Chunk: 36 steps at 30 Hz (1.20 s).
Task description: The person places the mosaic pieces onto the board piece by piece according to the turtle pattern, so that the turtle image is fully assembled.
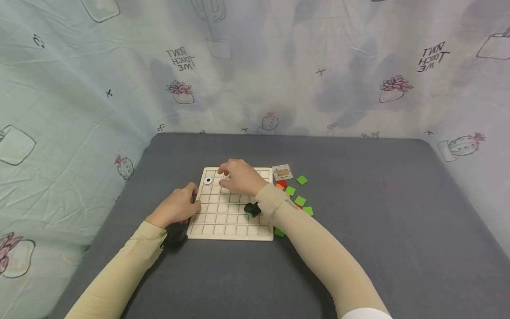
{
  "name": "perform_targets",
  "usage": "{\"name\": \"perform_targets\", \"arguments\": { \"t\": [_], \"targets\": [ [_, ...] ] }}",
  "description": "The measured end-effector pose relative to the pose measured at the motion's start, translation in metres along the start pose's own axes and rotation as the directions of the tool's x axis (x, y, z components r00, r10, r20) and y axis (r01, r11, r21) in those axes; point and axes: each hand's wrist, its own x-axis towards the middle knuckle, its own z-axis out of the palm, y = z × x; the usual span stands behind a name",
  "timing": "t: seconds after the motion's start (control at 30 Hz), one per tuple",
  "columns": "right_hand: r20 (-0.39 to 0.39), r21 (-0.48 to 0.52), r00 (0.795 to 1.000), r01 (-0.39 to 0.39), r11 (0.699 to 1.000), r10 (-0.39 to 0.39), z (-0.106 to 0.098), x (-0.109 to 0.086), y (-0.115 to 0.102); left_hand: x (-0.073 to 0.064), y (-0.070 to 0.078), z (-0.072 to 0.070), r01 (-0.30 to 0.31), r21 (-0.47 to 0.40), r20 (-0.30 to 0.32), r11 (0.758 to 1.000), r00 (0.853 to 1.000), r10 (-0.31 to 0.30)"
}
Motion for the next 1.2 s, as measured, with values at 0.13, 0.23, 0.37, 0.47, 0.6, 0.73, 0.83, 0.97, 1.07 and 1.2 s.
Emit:
{"name": "perform_targets", "arguments": {
  "t": [0.13, 0.23, 0.37, 0.47, 0.6, 0.73, 0.83, 0.97, 1.07, 1.2],
  "targets": [
    [-0.027, 0.009, 1.0, -0.012, 1.0, 0.013, -0.012, -0.019, 0.006, 0.0, -0.001, -0.001, -0.004, 0.0, 0.012, 1.0, 1.0, 0.004],
    [-0.042, 0.02, 0.999, -0.019, 1.0, 0.02, -0.022, -0.034, 0.013, 0.0, -0.001, -0.003, -0.011, 0.001, 0.015, 1.0, 1.0, 0.011],
    [-0.067, 0.029, 0.997, -0.036, 0.999, 0.038, -0.037, -0.054, 0.02, 0.0, -0.002, -0.004, -0.016, 0.0, 0.011, 1.0, 1.0, 0.016],
    [-0.086, 0.008, 0.995, -0.046, 0.999, 0.047, -0.046, -0.067, 0.025, -0.001, -0.002, -0.004, -0.019, 0.002, 0.01, 1.0, 1.0, 0.019],
    [-0.101, -0.006, 0.992, -0.07, 0.998, 0.069, -0.055, -0.082, 0.034, -0.001, -0.001, -0.003, -0.017, 0.003, 0.011, 1.0, 1.0, 0.017],
    [-0.124, -0.003, 0.987, -0.101, 0.995, 0.099, -0.061, -0.093, 0.046, -0.001, -0.002, -0.003, -0.021, 0.001, 0.009, 1.0, 1.0, 0.021],
    [-0.145, -0.02, 0.983, -0.115, 0.993, 0.111, -0.064, -0.1, 0.052, 0.0, -0.002, -0.002, -0.02, 0.004, 0.008, 1.0, 1.0, 0.02],
    [-0.16, -0.05, 0.98, -0.128, 0.99, 0.119, -0.065, -0.11, 0.06, 0.0, -0.002, -0.001, -0.019, 0.004, 0.005, 1.0, 1.0, 0.019],
    [-0.165, -0.068, 0.979, -0.132, 0.989, 0.12, -0.065, -0.118, 0.065, 0.001, -0.003, 0.001, -0.018, 0.005, 0.0, 1.0, 1.0, 0.018],
    [-0.16, -0.076, 0.98, -0.134, 0.988, 0.12, -0.064, -0.131, 0.069, 0.002, -0.004, 0.002, -0.023, 0.008, -0.001, 1.0, 1.0, 0.023]
  ]
}}
